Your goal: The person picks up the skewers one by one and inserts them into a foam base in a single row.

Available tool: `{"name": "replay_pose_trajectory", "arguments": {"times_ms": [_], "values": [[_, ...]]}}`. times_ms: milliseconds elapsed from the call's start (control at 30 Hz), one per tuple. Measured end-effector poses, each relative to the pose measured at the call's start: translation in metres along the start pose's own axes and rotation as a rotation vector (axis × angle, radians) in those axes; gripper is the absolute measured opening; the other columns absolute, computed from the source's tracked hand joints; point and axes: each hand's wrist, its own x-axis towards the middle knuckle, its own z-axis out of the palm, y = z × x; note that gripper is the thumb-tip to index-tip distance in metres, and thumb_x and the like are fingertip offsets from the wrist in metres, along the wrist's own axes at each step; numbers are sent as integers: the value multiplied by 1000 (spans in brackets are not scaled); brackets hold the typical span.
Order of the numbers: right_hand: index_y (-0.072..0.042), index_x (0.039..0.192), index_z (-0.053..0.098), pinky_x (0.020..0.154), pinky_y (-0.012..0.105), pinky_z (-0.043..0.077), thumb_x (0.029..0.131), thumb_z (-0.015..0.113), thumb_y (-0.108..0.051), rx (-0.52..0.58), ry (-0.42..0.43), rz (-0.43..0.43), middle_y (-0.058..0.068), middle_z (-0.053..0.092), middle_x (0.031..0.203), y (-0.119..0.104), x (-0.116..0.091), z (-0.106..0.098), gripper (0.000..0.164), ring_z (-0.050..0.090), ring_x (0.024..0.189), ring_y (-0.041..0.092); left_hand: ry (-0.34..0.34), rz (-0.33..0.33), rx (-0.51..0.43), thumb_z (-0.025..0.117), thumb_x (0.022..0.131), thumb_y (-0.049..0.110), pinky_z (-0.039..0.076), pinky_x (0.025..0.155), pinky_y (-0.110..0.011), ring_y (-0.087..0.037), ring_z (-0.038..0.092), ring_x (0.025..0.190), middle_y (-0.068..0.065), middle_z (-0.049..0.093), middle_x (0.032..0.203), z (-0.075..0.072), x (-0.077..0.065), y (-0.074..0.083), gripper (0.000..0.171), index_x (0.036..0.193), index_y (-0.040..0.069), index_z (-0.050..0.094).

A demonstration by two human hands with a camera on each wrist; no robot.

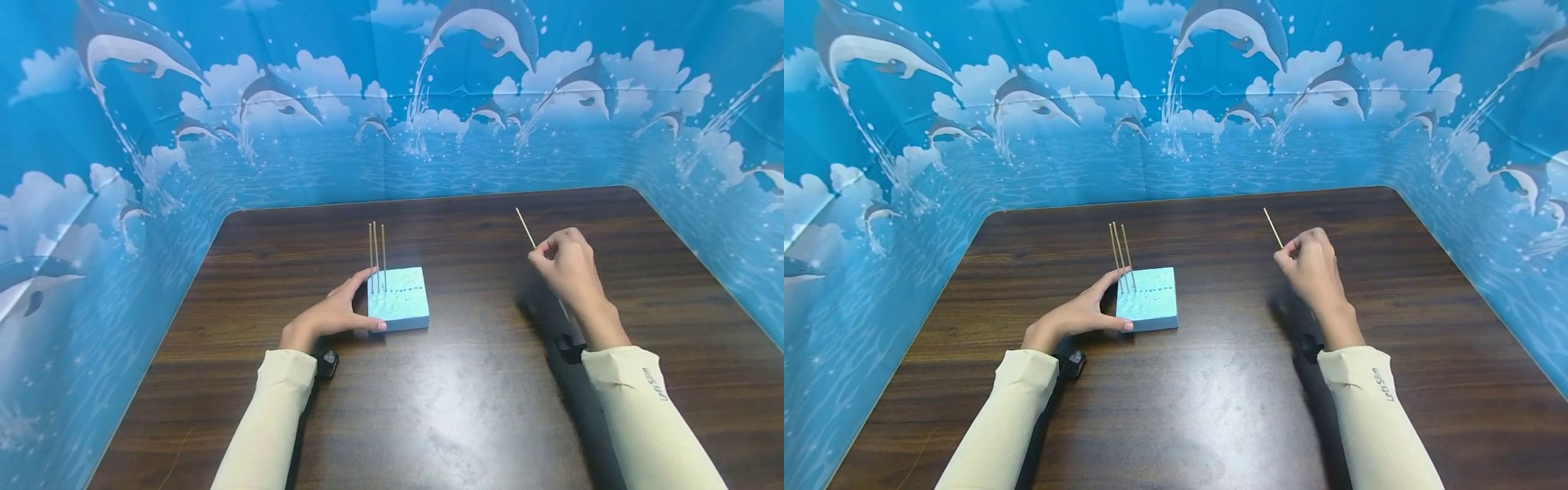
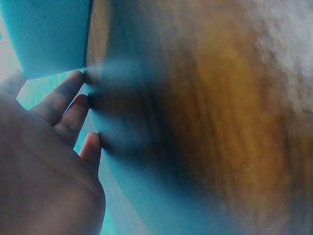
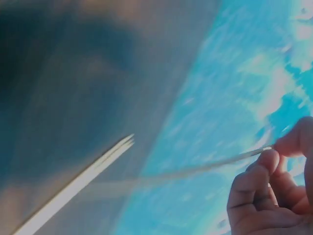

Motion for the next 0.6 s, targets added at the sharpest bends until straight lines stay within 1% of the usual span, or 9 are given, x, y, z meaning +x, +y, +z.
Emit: {"name": "replay_pose_trajectory", "arguments": {"times_ms": [133,200,267,400,500,600], "values": [[4,74,63,65,29,38,79,60,1,112,111,-98,16,57,87,-38,12,9,7,51,77,25,4,5,-5,84,71,54,20,114,-65,-30,14,151,0,14,166,0,-1,1,113,158,34,15],[3,72,63,65,24,37,78,60,1,175,145,-136,14,58,83,-56,16,16,6,51,74,21,5,6,-1,84,71,53,20,114,-64,-30,14,151,0,14,166,0,-2,1,112,158,34,15],[2,71,63,64,19,36,76,61,1,241,158,-168,12,59,81,-74,19,23,5,51,72,18,3,5,3,84,71,54,20,114,-64,-30,14,151,0,14,166,0,-2,0,112,158,34,15],[-1,71,62,62,15,37,74,62,1,351,129,-226,10,60,81,-105,21,38,4,52,71,16,4,3,9,84,71,54,20,115,-64,-29,14,152,1,14,166,1,-2,-1,112,158,34,15],[-2,71,61,61,15,39,75,62,2,417,87,-265,9,60,83,-124,20,49,6,52,71,16,6,9,15,84,71,55,21,115,-64,-29,14,152,1,14,166,1,-2,-1,113,158,33,16],[-3,72,61,61,17,42,76,62,3,474,50,-302,9,60,85,-139,20,59,7,53,71,16,8,3,17,83,71,56,21,115,-63,-28,15,152,2,15,166,1,-1,-1,112,158,35,16]]}}
